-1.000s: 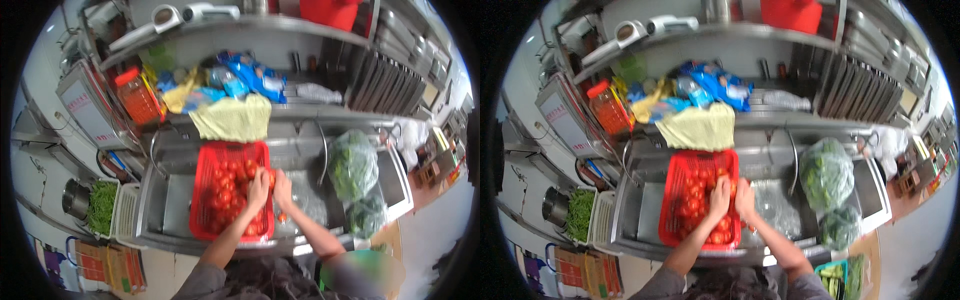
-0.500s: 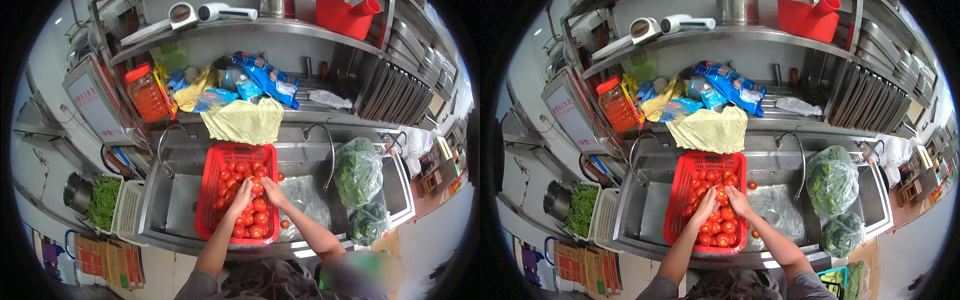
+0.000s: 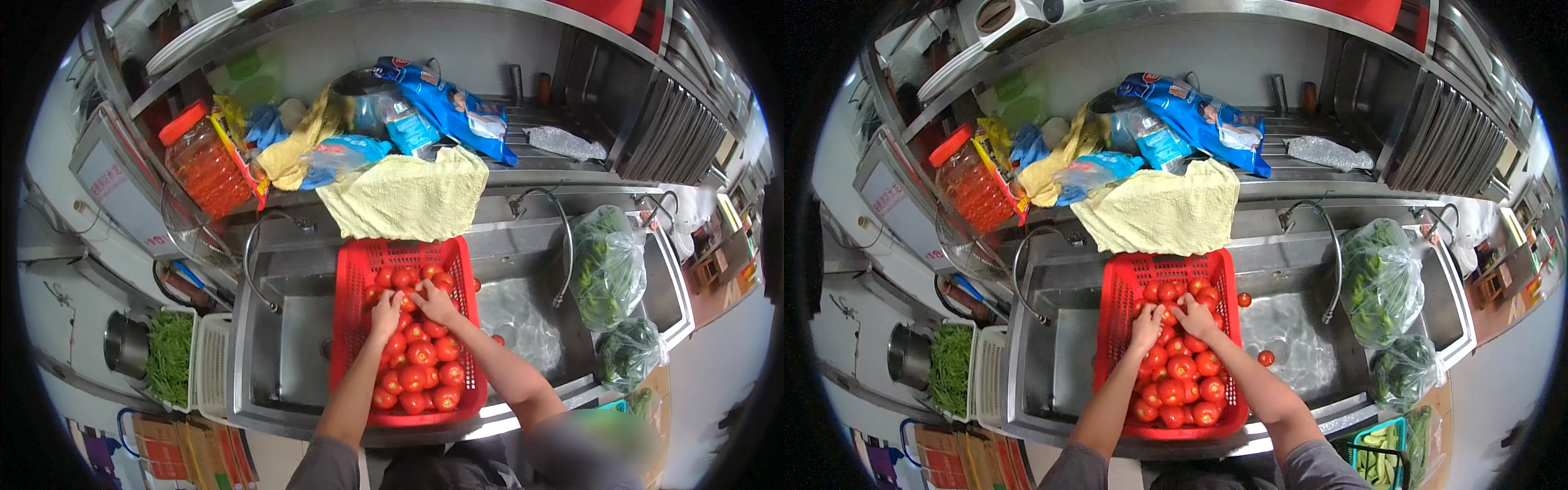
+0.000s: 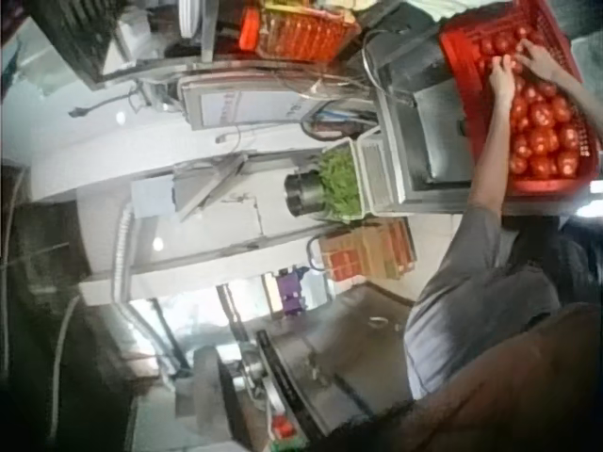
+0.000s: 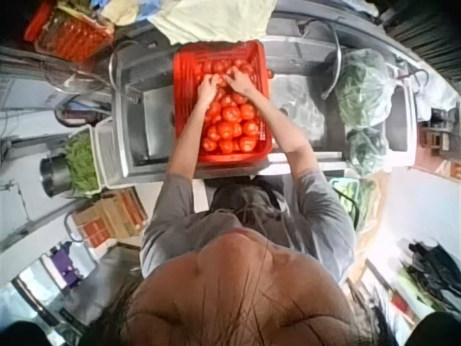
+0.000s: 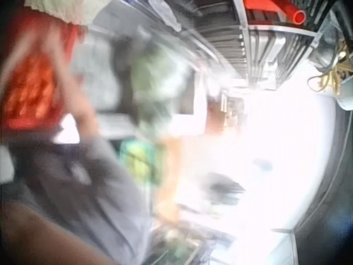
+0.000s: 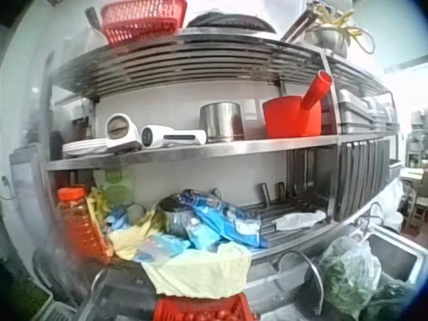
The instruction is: The person washes tomatoes by hand in a water-filled sink basin, scrubbing each one individually and placing them into a red plastic basket.
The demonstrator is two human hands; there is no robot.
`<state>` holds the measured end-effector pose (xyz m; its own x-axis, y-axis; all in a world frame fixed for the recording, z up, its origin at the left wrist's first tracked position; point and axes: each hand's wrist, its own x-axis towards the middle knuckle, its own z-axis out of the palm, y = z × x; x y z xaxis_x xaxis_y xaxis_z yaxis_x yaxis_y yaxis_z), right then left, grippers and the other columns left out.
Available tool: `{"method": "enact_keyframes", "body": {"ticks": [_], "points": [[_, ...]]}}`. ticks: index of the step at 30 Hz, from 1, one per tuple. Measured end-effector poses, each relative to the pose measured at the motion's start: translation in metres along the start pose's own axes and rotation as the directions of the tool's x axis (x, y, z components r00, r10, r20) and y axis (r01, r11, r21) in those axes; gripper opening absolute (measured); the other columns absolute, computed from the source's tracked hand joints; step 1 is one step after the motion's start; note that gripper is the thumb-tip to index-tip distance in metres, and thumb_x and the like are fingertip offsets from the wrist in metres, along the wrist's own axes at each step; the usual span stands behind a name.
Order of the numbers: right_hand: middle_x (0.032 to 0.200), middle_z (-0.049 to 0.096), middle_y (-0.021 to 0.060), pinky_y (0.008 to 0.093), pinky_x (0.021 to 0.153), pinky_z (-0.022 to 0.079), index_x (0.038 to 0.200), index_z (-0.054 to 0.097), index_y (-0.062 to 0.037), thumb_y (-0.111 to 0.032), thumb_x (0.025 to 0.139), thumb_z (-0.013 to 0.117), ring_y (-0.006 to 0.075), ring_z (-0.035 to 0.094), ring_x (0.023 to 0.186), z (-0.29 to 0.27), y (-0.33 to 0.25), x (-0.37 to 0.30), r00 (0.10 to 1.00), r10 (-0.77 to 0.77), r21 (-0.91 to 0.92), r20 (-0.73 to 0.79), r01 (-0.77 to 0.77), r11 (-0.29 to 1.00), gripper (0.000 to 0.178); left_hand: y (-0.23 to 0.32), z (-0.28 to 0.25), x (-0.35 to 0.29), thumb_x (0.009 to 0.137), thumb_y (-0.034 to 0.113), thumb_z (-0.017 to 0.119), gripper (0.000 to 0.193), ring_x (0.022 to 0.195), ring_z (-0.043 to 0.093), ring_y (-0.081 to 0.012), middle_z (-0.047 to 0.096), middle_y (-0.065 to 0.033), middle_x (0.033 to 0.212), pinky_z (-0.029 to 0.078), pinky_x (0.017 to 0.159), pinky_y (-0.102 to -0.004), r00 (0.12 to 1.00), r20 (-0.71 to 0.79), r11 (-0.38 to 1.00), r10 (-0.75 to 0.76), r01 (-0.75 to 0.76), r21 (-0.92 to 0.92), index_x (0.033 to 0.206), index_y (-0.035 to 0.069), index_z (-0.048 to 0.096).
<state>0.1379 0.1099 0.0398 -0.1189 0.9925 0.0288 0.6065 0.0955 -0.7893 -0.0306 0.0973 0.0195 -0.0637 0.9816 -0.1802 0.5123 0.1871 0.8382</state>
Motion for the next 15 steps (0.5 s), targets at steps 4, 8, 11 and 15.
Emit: {"method": "enact_keyframes", "body": {"ticks": [4,8,11,15], "points": [[0.094,0.068,0.0210,0.0491,0.081,0.052,0.111,0.058,-0.0064,-0.031,0.089,0.059,0.0394,0.065,0.090,0.005,0.006,-0.006,0.986,0.130,-0.239,0.101,-0.103,0.966,0.033,-0.018,0.013,0.008,0.095,0.050,0.046,0.046,0.102,0.059,-0.0419,0.063,-0.0232,0.110,0.045,0.091,-0.0514,0.995,0.004,0.936,0.099,-0.095,0.339,0.115,0.011,0.062],[0.092,0.067,0.0242,0.0477,0.081,0.052,0.104,0.068,-0.0034,-0.027,0.088,0.059,0.0395,0.065,0.089,-0.004,0.012,0.004,0.987,0.085,-0.251,0.140,-0.047,0.967,0.030,-0.003,0.008,0.021,0.092,0.054,0.047,0.050,0.100,0.063,-0.0342,0.067,-0.0174,0.102,0.044,0.093,-0.0494,0.991,0.124,0.890,-0.051,-0.011,0.455,0.113,0.013,0.066],[0.096,0.067,0.0236,0.0485,0.081,0.053,0.102,0.070,-0.0051,-0.027,0.087,0.058,0.0402,0.065,0.092,-0.024,0.030,0.004,1.000,-0.006,-0.152,0.030,0.011,0.988,0.029,0.022,0.002,0.021,0.091,0.055,0.049,0.050,0.083,0.069,-0.0256,0.071,-0.0116,0.082,0.049,0.085,-0.0418,0.982,0.171,0.873,-0.074,-0.019,0.488,0.113,0.014,0.067],[0.096,0.068,0.0205,0.0416,0.083,0.052,0.103,0.068,-0.0039,-0.021,0.089,0.056,0.0352,0.066,0.093,-0.081,0.007,-0.028,0.999,-0.020,0.175,-0.028,0.025,0.984,0.025,0.019,-0.001,0.011,0.088,0.047,0.055,0.044,0.100,0.063,-0.0307,0.067,-0.0144,0.100,0.047,0.091,-0.0465,0.995,-0.095,0.919,-0.028,0.063,0.388,0.110,0.011,0.067]]}}
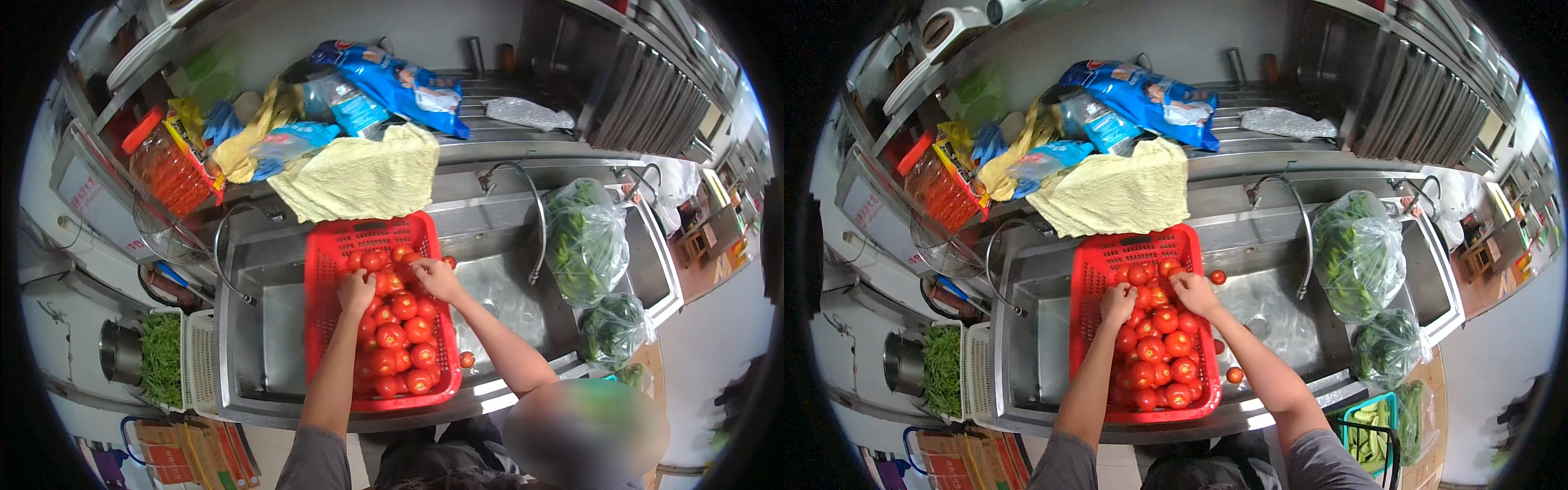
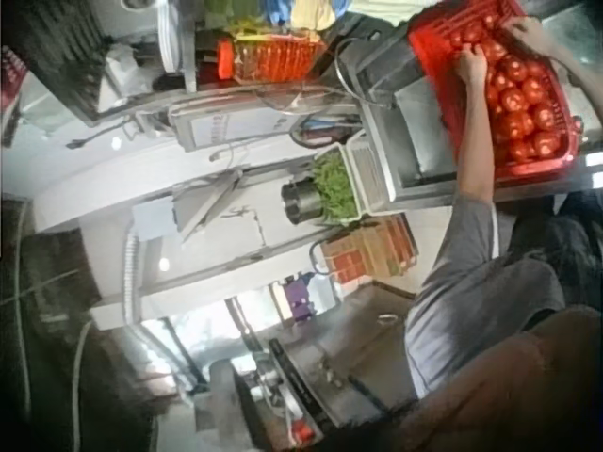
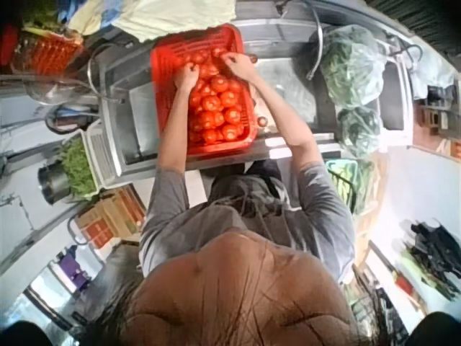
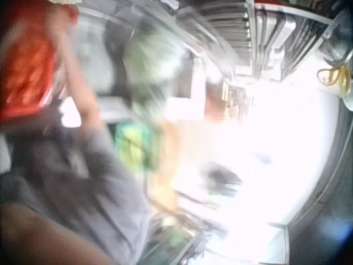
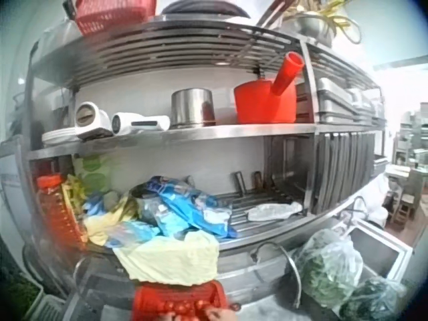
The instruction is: The person washes tomatoes by hand in a water-filled sink basin, scrubbing each one individually and placing them into a red plastic basket.
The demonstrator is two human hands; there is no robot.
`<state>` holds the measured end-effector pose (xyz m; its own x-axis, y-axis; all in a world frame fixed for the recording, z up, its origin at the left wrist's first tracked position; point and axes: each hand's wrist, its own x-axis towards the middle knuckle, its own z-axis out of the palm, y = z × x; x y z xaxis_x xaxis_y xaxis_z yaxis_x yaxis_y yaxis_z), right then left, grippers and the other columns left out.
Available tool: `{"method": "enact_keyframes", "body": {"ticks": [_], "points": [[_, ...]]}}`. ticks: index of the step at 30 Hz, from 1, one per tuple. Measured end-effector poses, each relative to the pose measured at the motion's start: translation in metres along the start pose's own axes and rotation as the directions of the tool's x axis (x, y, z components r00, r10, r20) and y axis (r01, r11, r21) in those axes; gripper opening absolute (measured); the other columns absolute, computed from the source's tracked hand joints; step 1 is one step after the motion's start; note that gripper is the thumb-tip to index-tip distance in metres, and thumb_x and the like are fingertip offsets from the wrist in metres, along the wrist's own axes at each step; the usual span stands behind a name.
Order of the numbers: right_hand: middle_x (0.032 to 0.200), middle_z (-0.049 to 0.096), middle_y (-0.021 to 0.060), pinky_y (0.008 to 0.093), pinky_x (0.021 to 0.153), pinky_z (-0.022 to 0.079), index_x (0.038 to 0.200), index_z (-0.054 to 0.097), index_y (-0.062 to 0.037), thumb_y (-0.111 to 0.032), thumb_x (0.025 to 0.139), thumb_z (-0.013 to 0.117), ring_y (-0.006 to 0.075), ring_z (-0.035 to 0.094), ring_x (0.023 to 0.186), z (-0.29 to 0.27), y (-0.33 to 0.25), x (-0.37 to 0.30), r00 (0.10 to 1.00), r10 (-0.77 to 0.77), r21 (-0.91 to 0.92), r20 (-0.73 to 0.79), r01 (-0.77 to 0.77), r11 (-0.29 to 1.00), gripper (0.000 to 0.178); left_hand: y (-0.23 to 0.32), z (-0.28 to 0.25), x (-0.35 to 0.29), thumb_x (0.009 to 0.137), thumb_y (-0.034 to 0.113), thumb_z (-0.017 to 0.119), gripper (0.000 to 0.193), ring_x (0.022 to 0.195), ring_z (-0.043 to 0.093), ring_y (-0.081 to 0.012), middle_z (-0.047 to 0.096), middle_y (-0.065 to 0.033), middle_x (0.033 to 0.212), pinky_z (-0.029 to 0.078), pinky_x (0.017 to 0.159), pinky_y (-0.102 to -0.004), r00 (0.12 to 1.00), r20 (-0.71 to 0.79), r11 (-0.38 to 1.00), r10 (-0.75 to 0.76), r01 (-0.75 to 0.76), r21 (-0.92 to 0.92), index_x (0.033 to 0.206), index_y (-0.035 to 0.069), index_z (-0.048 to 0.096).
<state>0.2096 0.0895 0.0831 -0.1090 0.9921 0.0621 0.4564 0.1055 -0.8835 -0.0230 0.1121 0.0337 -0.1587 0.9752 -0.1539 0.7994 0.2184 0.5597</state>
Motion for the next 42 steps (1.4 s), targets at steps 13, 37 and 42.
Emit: {"method": "enact_keyframes", "body": {"ticks": [13,37,42], "points": [[0.079,0.070,0.0097,0.0298,0.065,0.054,0.102,0.068,-0.0011,-0.014,0.094,0.046,0.0143,0.066,0.067,-0.150,0.199,-0.114,0.915,0.403,0.225,0.037,-0.400,0.888,0.026,0.247,0.102,-0.132,0.098,0.016,0.051,0.023,0.093,0.063,-0.0154,0.068,-0.0091,0.101,0.048,0.083,-0.0283,0.934,-0.017,0.735,0.358,-0.293,-0.611,0.113,0.004,0.064],[0.125,0.060,0.0194,0.0349,0.097,0.046,0.139,0.047,-0.0154,-0.011,0.088,0.049,0.0284,0.059,0.117,-0.046,0.382,-0.099,0.964,0.188,-0.260,0.188,-0.136,0.956,0.051,0.067,0.437,-0.096,0.096,0.039,0.054,0.058,0.115,0.053,-0.0197,0.047,-0.0088,0.136,0.049,0.085,-0.0324,0.948,0.317,0.780,-0.035,0.224,-0.584,0.145,0.013,0.036],[0.119,0.063,0.0184,0.0363,0.093,0.047,0.136,0.050,-0.0088,-0.018,0.089,0.058,0.0315,0.061,0.106,-0.065,0.389,-0.100,0.839,0.384,-0.039,0.386,-0.401,0.915,0.049,0.079,0.446,-0.108,0.097,0.042,0.051,0.045,0.094,0.060,-0.0192,0.061,-0.0076,0.106,0.050,0.075,-0.0311,0.981,0.194,0.862,0.010,0.090,-0.499,0.123,0.006,0.052]]}}
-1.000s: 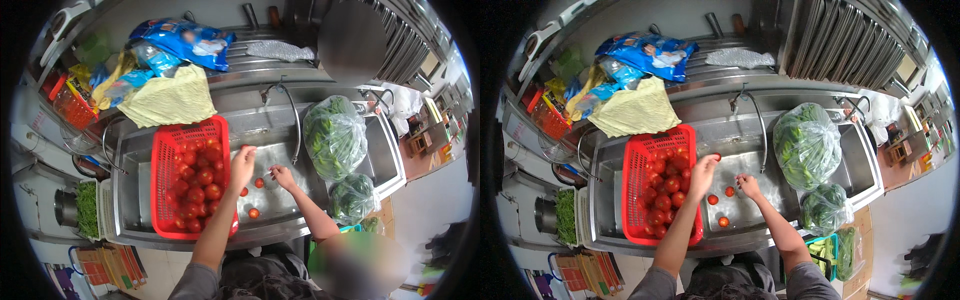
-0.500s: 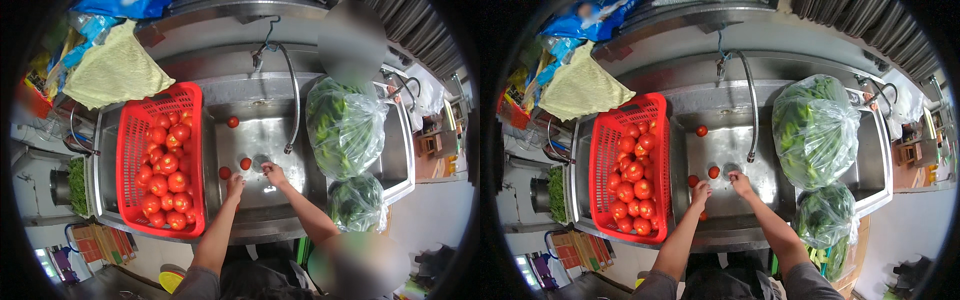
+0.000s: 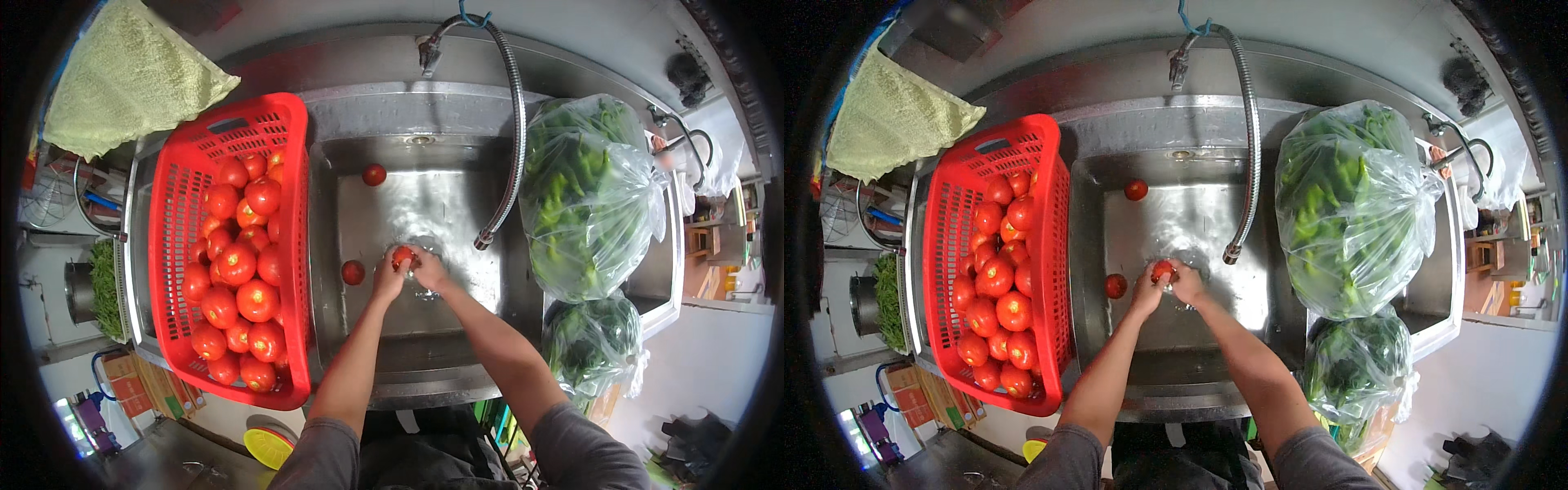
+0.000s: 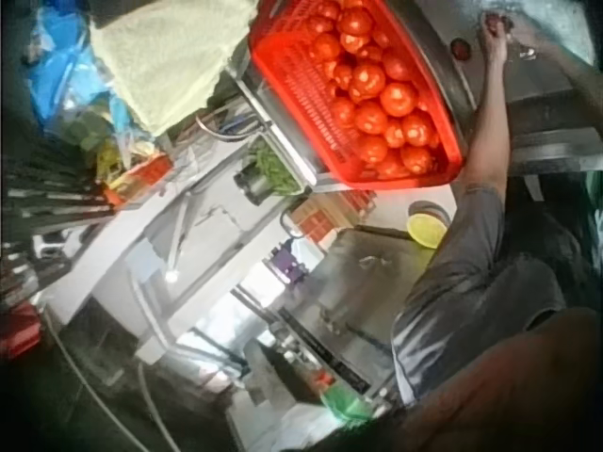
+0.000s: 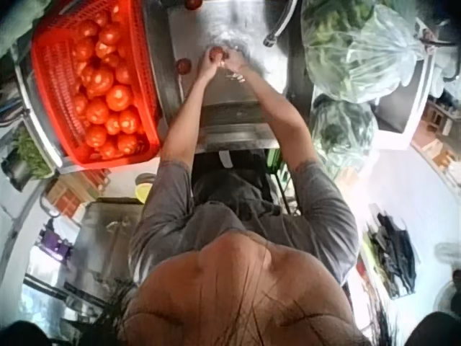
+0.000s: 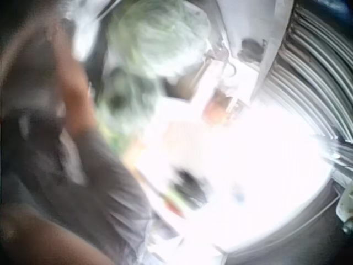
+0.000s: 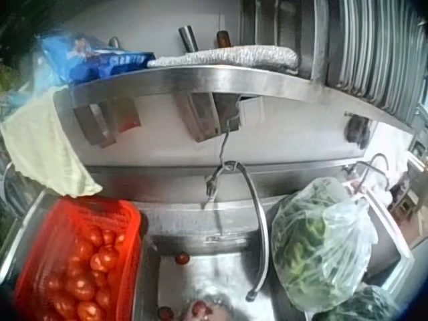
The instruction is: The person washes tomatoes by hand in a water-filled sink basin, scrubbing each one individually and placing them into a red plastic basket.
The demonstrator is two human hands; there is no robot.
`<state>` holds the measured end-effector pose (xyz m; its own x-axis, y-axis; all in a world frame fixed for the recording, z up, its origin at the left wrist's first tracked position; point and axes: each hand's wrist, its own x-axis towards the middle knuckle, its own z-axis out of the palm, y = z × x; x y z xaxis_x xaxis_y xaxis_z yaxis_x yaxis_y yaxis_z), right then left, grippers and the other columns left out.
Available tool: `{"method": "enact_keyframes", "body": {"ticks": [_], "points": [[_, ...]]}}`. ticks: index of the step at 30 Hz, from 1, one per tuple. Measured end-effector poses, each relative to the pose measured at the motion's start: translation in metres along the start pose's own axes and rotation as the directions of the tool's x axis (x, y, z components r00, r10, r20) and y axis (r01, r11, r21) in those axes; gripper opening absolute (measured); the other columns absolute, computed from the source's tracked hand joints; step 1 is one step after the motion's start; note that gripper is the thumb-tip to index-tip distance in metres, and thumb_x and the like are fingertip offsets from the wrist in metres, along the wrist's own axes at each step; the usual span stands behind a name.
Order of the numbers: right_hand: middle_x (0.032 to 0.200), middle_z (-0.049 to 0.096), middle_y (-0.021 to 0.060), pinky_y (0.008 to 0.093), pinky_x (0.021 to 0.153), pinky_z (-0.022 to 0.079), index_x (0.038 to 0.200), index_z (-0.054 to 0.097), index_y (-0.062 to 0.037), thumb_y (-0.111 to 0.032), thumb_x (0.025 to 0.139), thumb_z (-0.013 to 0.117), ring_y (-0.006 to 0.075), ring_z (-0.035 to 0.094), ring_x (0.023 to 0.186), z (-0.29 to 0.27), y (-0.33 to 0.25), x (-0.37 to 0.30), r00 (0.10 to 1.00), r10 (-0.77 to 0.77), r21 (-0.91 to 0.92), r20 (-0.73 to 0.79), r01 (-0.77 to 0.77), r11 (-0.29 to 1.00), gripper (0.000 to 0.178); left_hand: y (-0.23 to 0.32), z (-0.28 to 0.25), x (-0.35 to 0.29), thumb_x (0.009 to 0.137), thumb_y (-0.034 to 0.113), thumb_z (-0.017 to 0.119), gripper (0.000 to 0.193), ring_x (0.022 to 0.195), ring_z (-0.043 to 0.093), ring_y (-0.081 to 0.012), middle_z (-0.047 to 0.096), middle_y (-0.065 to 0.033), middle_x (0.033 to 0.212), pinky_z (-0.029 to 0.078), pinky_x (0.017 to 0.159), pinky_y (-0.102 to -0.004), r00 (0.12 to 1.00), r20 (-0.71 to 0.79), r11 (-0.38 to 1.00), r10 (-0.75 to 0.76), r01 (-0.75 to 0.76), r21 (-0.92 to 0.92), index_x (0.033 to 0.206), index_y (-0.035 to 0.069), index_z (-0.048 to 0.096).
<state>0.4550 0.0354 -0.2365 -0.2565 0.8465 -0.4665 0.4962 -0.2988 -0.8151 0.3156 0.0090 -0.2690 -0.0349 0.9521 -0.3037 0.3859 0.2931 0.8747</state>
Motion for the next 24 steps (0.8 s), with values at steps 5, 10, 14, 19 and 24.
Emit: {"method": "enact_keyframes", "body": {"ticks": [5,10,14,19,24], "points": [[0.111,0.065,0.0145,0.0316,0.075,0.050,0.137,0.046,-0.0007,-0.048,0.093,0.056,0.0191,0.063,0.076,0.007,0.025,-0.021,0.998,0.024,0.139,-0.060,-0.015,0.990,0.065,0.001,-0.007,-0.017,0.100,0.056,0.028,0.057,0.051,0.053,-0.0102,0.056,-0.0026,0.065,0.041,0.043,-0.0297,0.871,0.276,0.770,-0.405,0.488,-0.411,0.113,0.007,0.053],[0.107,0.066,0.0220,0.0420,0.076,0.051,0.127,0.051,-0.0014,-0.047,0.096,0.043,0.0329,0.065,0.083,0.008,0.024,-0.047,0.975,0.204,-0.202,0.093,-0.182,0.962,0.055,0.005,0.001,-0.039,0.098,0.056,0.036,0.059,0.082,0.062,-0.0208,0.063,-0.0142,0.098,0.050,0.071,-0.0349,0.833,0.297,0.862,-0.466,0.504,-0.061,0.124,0.004,0.049],[0.100,0.065,0.0271,0.0480,0.081,0.051,0.119,0.049,-0.0025,-0.038,0.096,0.042,0.0429,0.063,0.095,-0.002,-0.022,-0.090,0.967,0.131,0.113,-0.220,-0.108,0.988,0.043,0.080,-0.012,-0.067,0.096,0.050,0.046,0.057,0.075,0.065,-0.0240,0.066,-0.0147,0.095,0.051,0.071,-0.0363,0.940,0.210,0.949,-0.271,0.297,-0.104,0.129,0.004,0.044],[0.092,0.064,0.0288,0.0515,0.075,0.048,0.118,0.049,-0.0064,-0.040,0.098,0.039,0.0500,0.060,0.086,-0.028,-0.065,-0.129,0.887,0.413,0.380,0.209,-0.463,0.801,0.040,0.114,-0.023,-0.095,0.096,0.049,0.041,0.055,0.099,0.063,-0.0407,0.064,-0.0252,0.102,0.047,0.087,-0.0447,0.914,0.207,0.937,-0.349,0.336,0.096,0.131,0.006,0.042],[0.085,0.063,0.0272,0.0501,0.068,0.048,0.101,0.059,-0.0050,-0.037,0.100,0.028,0.0478,0.061,0.076,-0.056,-0.172,-0.191,0.858,-0.160,0.055,-0.489,0.214,0.975,0.045,0.228,-0.061,-0.133,0.095,0.050,0.040,0.050,0.096,0.062,-0.0457,0.065,-0.0280,0.100,0.048,0.083,-0.0489,0.995,0.043,0.996,0.088,-0.087,-0.030,0.126,0.013,0.047]]}}
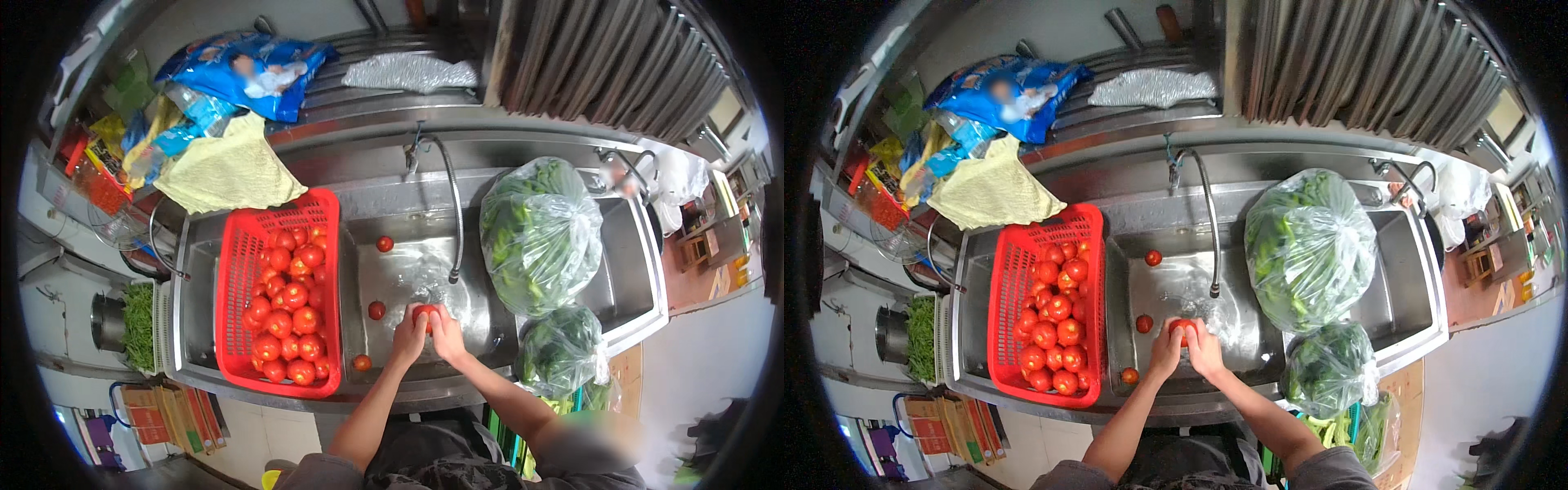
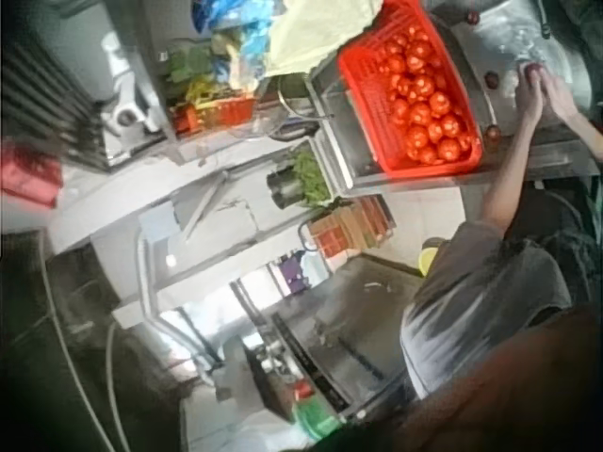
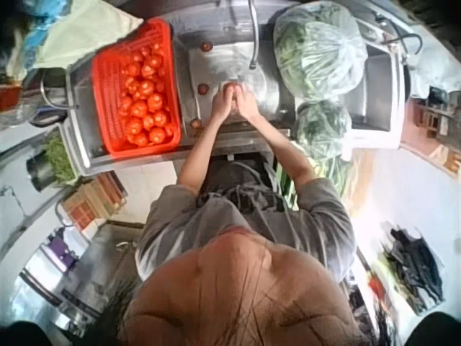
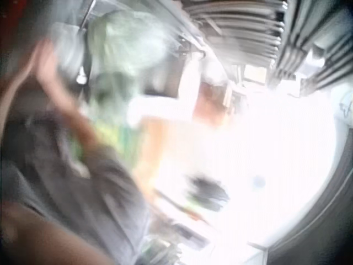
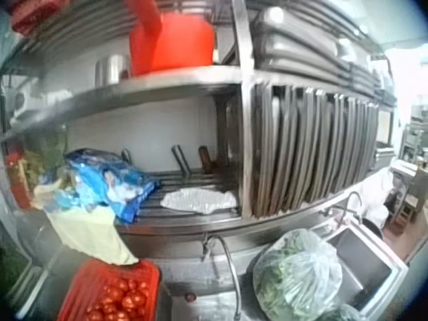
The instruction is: The person washes tomatoes by hand in a water-filled sink basin, scrubbing each one individually and placing them into a red plastic basket.
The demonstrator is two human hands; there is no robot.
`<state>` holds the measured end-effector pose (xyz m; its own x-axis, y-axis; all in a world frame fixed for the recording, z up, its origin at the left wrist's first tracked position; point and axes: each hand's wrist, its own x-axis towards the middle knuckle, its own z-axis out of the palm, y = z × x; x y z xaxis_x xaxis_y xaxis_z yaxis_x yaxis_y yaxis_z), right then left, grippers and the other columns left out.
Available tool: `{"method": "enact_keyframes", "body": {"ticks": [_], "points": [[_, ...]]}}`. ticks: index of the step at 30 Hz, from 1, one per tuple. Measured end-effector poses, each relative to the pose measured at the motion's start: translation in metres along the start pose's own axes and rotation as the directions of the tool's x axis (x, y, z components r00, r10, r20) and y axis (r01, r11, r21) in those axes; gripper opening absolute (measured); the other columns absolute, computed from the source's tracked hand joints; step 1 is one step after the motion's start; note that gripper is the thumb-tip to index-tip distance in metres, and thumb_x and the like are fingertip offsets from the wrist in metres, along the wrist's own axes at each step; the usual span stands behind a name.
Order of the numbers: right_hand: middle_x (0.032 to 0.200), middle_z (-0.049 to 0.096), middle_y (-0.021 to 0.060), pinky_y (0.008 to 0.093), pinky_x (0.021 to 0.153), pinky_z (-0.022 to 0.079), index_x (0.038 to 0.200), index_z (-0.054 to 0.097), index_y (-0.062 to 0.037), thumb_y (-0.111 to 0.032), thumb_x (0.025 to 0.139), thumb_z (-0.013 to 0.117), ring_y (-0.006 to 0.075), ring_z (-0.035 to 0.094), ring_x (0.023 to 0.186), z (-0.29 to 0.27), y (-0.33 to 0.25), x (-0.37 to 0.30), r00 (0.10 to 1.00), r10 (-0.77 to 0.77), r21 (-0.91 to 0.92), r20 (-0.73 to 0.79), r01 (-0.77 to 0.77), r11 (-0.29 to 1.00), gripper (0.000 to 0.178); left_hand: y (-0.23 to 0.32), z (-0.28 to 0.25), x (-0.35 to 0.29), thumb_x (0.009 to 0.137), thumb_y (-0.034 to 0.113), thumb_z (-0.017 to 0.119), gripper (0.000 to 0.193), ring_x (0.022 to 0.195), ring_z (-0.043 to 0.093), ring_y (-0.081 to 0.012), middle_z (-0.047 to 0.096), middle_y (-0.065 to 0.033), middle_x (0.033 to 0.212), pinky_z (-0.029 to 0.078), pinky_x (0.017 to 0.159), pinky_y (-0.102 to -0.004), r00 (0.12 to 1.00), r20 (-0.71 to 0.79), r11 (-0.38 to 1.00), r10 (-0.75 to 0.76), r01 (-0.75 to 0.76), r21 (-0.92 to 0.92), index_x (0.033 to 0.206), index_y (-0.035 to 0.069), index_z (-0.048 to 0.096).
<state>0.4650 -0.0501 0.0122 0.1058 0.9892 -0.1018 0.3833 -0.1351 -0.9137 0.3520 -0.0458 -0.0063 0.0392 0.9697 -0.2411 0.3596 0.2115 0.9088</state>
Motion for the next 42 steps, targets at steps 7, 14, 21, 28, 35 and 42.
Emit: {"method": "enact_keyframes", "body": {"ticks": [7,14,21,28,35,42], "points": [[0.065,0.061,0.0163,0.0407,0.057,0.046,0.088,0.061,-0.0015,-0.038,0.099,0.033,0.0285,0.059,0.056,-0.046,-0.101,-0.005,0.992,-0.093,0.119,-0.084,0.103,0.988,0.047,0.114,-0.042,-0.020,0.096,0.044,0.042,0.040,0.079,0.065,-0.0421,0.068,-0.0204,0.083,0.049,0.069,-0.0491,0.952,-0.115,0.947,0.284,-0.260,0.187,0.113,0.012,0.058],[0.069,0.061,0.0223,0.0432,0.065,0.049,0.087,0.062,0.0009,-0.038,0.097,0.031,0.0369,0.065,0.069,-0.058,-0.142,-0.010,0.899,-0.370,0.020,-0.234,0.385,0.923,0.051,0.166,-0.071,-0.038,0.096,0.042,0.043,0.040,0.083,0.065,-0.0405,0.068,-0.0186,0.088,0.050,0.073,-0.0470,0.837,-0.098,0.837,0.539,-0.519,0.174,0.115,0.010,0.056],[0.072,0.062,0.0239,0.0473,0.062,0.048,0.094,0.059,-0.0029,-0.027,0.097,0.035,0.0442,0.063,0.070,-0.047,-0.157,-0.015,0.915,-0.387,-0.017,-0.115,0.388,0.922,0.034,0.155,-0.089,-0.039,0.097,0.039,0.042,0.037,0.088,0.067,-0.0373,0.068,-0.0185,0.093,0.050,0.076,-0.0442,0.835,-0.188,0.854,0.517,-0.517,0.051,0.111,0.008,0.056],[0.076,0.062,0.0251,0.0448,0.066,0.049,0.085,0.060,-0.0009,-0.029,0.100,0.032,0.0412,0.063,0.071,0.005,-0.189,-0.025,0.906,-0.335,-0.102,-0.257,0.319,0.942,0.042,0.146,-0.136,-0.048,0.099,0.034,0.044,0.035,0.085,0.069,-0.0362,0.068,-0.0203,0.093,0.052,0.074,-0.0443,0.827,-0.184,0.843,0.531,-0.537,0.021,0.118,0.006,0.054],[0.082,0.063,0.0271,0.0454,0.068,0.048,0.095,0.059,-0.0004,-0.032,0.100,0.033,0.0430,0.062,0.077,0.072,-0.189,-0.031,0.962,-0.106,0.066,-0.250,0.126,0.990,0.041,0.154,-0.207,-0.044,0.094,0.041,0.047,0.036,0.075,0.065,-0.0433,0.067,-0.0224,0.078,0.050,0.066,-0.0547,0.934,-0.019,0.876,0.356,-0.327,0.354,0.107,0.008,0.056],[0.098,0.062,0.0323,0.0521,0.084,0.045,0.097,0.061,0.0030,-0.032,0.100,0.033,0.0479,0.057,0.099,0.154,-0.192,-0.012,0.998,0.064,-0.075,-0.009,-0.064,0.995,0.045,0.074,-0.263,-0.018,0.094,0.045,0.046,0.039,0.083,0.063,-0.0486,0.067,-0.0259,0.085,0.048,0.075,-0.0574,0.987,-0.060,0.909,0.152,-0.116,0.401,0.112,0.011,0.054]]}}
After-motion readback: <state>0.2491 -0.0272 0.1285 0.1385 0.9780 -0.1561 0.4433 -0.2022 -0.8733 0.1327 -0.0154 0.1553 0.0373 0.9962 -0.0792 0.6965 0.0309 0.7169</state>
